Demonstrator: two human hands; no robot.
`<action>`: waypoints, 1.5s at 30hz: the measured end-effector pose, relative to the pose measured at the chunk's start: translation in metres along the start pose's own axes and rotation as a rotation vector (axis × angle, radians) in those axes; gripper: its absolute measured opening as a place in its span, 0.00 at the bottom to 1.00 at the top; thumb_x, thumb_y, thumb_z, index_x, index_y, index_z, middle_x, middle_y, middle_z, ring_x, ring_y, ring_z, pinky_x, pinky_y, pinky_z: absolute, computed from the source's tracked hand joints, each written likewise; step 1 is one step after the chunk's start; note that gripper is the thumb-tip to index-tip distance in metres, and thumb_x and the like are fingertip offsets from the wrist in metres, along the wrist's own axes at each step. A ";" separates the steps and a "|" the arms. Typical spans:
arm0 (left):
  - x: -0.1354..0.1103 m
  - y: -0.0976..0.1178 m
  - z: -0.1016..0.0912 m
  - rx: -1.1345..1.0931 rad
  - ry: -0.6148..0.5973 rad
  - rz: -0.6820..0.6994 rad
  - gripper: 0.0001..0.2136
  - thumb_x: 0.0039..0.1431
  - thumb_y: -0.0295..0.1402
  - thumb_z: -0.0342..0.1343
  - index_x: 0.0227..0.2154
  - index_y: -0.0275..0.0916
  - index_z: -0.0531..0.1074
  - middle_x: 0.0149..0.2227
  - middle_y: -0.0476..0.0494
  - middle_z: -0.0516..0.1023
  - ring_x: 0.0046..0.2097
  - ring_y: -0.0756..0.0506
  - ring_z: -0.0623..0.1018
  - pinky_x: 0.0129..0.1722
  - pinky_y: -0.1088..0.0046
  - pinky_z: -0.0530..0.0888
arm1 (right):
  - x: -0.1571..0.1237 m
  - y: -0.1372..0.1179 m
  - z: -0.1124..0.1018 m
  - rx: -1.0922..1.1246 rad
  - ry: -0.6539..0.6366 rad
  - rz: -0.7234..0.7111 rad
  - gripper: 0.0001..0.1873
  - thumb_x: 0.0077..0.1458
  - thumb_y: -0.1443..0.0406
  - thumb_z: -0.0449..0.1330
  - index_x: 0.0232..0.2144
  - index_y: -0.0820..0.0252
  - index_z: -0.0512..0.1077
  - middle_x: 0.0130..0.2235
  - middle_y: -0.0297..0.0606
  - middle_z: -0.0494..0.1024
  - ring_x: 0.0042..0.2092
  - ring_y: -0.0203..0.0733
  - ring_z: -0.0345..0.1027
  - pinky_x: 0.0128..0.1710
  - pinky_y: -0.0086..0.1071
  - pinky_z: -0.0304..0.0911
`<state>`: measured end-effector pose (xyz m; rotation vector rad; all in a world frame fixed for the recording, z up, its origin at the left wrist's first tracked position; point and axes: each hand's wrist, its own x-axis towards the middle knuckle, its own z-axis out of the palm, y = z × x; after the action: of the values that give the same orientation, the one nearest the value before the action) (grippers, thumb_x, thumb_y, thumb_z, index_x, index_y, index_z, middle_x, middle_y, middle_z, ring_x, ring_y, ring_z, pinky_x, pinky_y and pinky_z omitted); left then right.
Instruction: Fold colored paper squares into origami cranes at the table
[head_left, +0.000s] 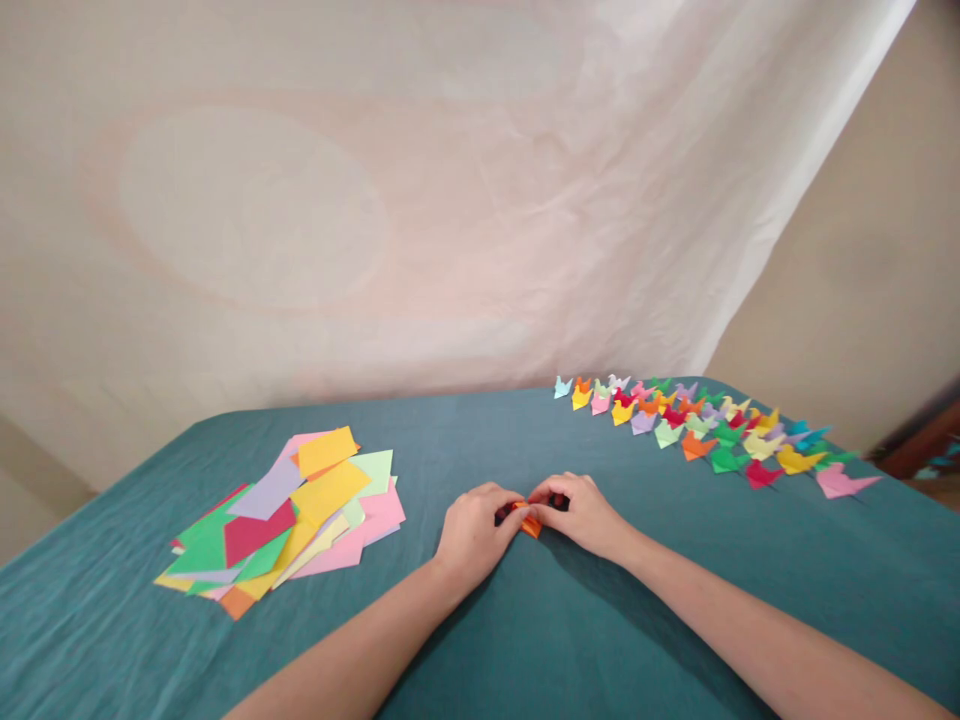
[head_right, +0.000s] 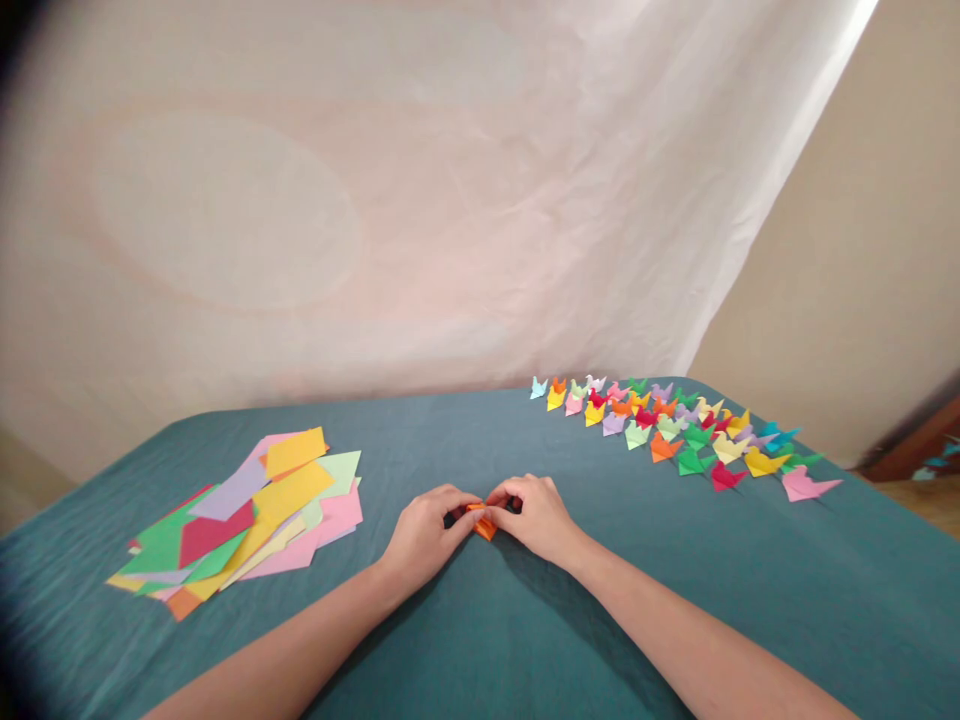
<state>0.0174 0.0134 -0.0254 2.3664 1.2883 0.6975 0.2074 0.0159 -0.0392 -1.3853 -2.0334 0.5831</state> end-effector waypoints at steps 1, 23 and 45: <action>0.000 0.000 0.000 -0.003 0.001 0.001 0.11 0.60 0.39 0.49 0.37 0.45 0.76 0.33 0.48 0.75 0.35 0.48 0.73 0.36 0.76 0.68 | 0.000 0.000 0.000 -0.001 0.000 0.000 0.11 0.51 0.56 0.59 0.29 0.54 0.77 0.29 0.33 0.79 0.32 0.40 0.67 0.35 0.34 0.56; 0.006 0.001 0.001 0.046 0.021 0.007 0.12 0.61 0.41 0.48 0.35 0.46 0.76 0.32 0.49 0.75 0.35 0.49 0.73 0.35 0.77 0.67 | -0.001 0.000 0.000 -0.080 -0.015 -0.022 0.11 0.55 0.56 0.56 0.32 0.51 0.77 0.30 0.33 0.77 0.33 0.40 0.66 0.38 0.35 0.54; 0.005 0.003 0.006 0.060 0.035 0.034 0.08 0.52 0.38 0.56 0.35 0.45 0.75 0.32 0.49 0.73 0.36 0.47 0.72 0.35 0.75 0.67 | -0.003 -0.002 -0.002 -0.069 -0.022 -0.027 0.09 0.56 0.60 0.56 0.32 0.51 0.77 0.31 0.34 0.77 0.35 0.41 0.66 0.38 0.35 0.54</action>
<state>0.0250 0.0152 -0.0275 2.4400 1.3034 0.7235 0.2085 0.0127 -0.0373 -1.3942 -2.1046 0.5230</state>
